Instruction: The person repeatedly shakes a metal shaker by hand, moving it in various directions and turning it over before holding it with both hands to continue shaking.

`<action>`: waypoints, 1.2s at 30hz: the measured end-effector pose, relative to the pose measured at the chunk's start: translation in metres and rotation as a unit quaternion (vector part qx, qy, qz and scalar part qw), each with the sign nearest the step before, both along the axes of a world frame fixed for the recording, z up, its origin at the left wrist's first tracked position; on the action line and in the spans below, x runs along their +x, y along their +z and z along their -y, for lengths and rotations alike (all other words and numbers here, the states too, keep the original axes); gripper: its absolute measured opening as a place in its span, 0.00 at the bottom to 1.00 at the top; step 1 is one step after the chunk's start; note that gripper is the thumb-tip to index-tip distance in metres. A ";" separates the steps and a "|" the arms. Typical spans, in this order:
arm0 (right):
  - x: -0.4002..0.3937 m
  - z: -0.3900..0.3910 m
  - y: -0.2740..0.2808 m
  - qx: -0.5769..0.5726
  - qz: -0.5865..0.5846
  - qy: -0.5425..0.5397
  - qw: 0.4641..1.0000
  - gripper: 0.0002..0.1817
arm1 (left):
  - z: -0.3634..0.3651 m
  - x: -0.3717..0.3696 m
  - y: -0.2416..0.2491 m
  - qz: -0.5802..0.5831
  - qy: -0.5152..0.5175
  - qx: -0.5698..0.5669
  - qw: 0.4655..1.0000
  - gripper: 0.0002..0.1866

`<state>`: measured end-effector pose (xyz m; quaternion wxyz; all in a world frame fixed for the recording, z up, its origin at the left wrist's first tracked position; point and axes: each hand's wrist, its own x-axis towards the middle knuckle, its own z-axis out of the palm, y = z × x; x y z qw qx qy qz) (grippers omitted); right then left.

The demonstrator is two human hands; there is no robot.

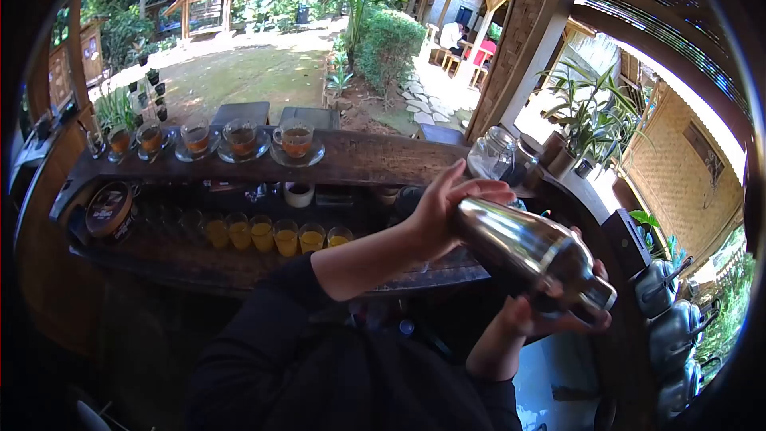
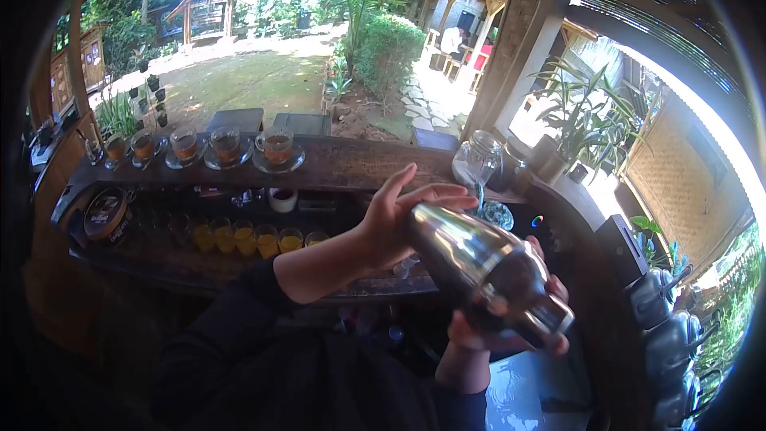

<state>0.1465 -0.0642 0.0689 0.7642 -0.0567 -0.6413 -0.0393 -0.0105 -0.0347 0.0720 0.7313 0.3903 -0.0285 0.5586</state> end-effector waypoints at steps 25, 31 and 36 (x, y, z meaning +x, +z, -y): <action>-0.117 0.018 0.001 0.116 0.117 -0.121 0.979 0.52 | 0.001 -0.127 -0.018 -0.377 0.445 0.277 0.764 0.12; -0.133 0.043 0.030 0.103 0.096 0.010 0.990 0.48 | 0.025 -0.154 0.027 0.002 0.096 -0.129 0.987 0.11; -0.148 0.065 0.033 0.163 -0.104 -0.036 0.980 0.48 | 0.043 -0.141 0.026 -0.076 0.074 -0.091 0.990 0.13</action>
